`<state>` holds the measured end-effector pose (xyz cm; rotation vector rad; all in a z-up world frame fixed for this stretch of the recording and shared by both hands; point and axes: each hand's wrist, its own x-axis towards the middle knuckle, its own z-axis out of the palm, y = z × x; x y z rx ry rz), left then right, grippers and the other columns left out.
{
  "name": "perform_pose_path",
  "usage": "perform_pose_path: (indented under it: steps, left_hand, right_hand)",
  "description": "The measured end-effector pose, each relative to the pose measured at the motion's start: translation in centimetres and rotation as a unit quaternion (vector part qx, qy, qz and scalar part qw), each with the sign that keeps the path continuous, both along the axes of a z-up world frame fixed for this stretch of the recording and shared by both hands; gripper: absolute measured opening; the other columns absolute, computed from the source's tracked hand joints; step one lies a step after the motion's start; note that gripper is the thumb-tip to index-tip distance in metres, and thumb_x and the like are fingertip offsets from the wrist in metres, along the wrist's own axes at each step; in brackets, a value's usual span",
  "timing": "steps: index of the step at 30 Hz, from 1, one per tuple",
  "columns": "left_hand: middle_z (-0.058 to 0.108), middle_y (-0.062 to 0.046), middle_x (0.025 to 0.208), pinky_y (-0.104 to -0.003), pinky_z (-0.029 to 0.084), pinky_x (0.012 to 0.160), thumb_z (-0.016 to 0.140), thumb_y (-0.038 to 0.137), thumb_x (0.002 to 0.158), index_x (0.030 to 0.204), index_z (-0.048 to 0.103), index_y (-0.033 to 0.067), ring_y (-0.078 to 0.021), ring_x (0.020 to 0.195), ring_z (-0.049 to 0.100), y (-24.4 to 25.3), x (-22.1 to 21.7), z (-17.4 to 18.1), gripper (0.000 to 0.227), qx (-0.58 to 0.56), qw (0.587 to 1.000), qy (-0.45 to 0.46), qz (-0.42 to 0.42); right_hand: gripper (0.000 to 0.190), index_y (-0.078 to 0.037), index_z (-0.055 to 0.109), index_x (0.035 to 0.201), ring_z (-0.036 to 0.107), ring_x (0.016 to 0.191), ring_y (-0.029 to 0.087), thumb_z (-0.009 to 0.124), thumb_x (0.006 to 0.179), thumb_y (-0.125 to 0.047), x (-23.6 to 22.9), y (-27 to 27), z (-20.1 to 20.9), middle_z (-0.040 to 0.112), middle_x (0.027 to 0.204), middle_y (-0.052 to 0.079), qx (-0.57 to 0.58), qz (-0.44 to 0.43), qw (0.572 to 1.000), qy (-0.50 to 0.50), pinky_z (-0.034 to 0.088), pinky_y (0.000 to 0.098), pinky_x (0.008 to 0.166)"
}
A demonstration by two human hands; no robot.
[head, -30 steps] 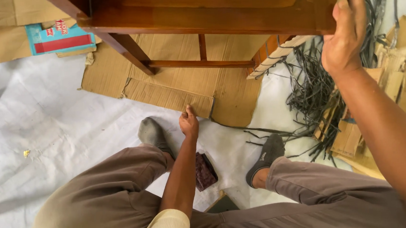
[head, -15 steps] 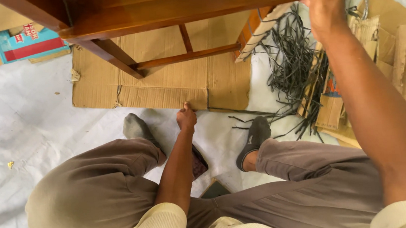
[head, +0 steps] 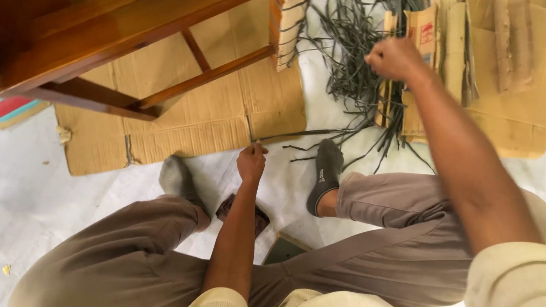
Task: Packing a small wooden furniture item by wrapping parts in cardboard and tying them with plastic strings.
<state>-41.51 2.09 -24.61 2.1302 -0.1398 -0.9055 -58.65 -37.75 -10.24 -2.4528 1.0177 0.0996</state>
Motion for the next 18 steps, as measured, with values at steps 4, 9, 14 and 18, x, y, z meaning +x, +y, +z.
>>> perform_pose_path:
  steps: [4, 9, 14, 18]
  left_hand:
    - [0.071, -0.009, 0.064, -0.042, 0.054, 0.07, 0.051, 0.048, 0.098, 0.079, 0.08, 0.0126, -0.0261, 0.064, 0.069, 0.0, -0.7, -1.2, 0.05, 0.039, 0.996, -0.032, -0.076]
    - [0.072, -0.009, 0.066, -0.041, 0.054, 0.072, 0.05, 0.051, 0.098, 0.081, 0.081, 0.0129, -0.0257, 0.066, 0.071, -0.3, -1.2, -1.4, 0.052, 0.044, 0.991, -0.041, -0.121]
    - [0.073, -0.01, 0.066, -0.04, 0.054, 0.072, 0.05, 0.053, 0.099, 0.082, 0.081, 0.0121, -0.025, 0.067, 0.072, -0.4, -1.6, -0.8, 0.054, 0.042, 0.988, -0.037, -0.147]
    - [0.073, -0.01, 0.068, -0.041, 0.054, 0.072, 0.051, 0.052, 0.099, 0.083, 0.081, 0.0115, -0.0265, 0.068, 0.071, 0.0, -1.5, -0.7, 0.053, 0.048, 0.987, -0.04, -0.15]
  right_hand:
    - [0.025, -0.013, 0.081, 0.106, 0.068, 0.1, 0.046, 0.064, 0.097, -0.029, -7.3, 0.9, -11.2, 0.075, 0.107, 0.02, -0.07, -0.075, 0.991, 0.086, 0.053, 0.0523, 0.093]
    - [0.027, -0.013, 0.077, 0.114, 0.067, 0.107, 0.044, 0.061, 0.095, -0.025, -10.9, 3.3, -17.1, 0.072, 0.115, 0.021, 0.031, -0.157, 0.98, 0.115, 0.052, 0.0507, 0.095]
    - [0.027, -0.01, 0.073, 0.114, 0.067, 0.106, 0.042, 0.066, 0.092, -0.025, -10.6, 5.9, -16.1, 0.072, 0.116, 0.021, -0.013, -0.295, 0.95, 0.099, 0.053, 0.0502, 0.09]
    - [0.029, -0.01, 0.075, 0.106, 0.074, 0.105, 0.036, 0.061, 0.096, -0.034, -9.8, 7.1, -14.7, 0.078, 0.109, 0.017, 0.057, -0.372, 0.919, 0.119, 0.056, 0.0464, 0.092]
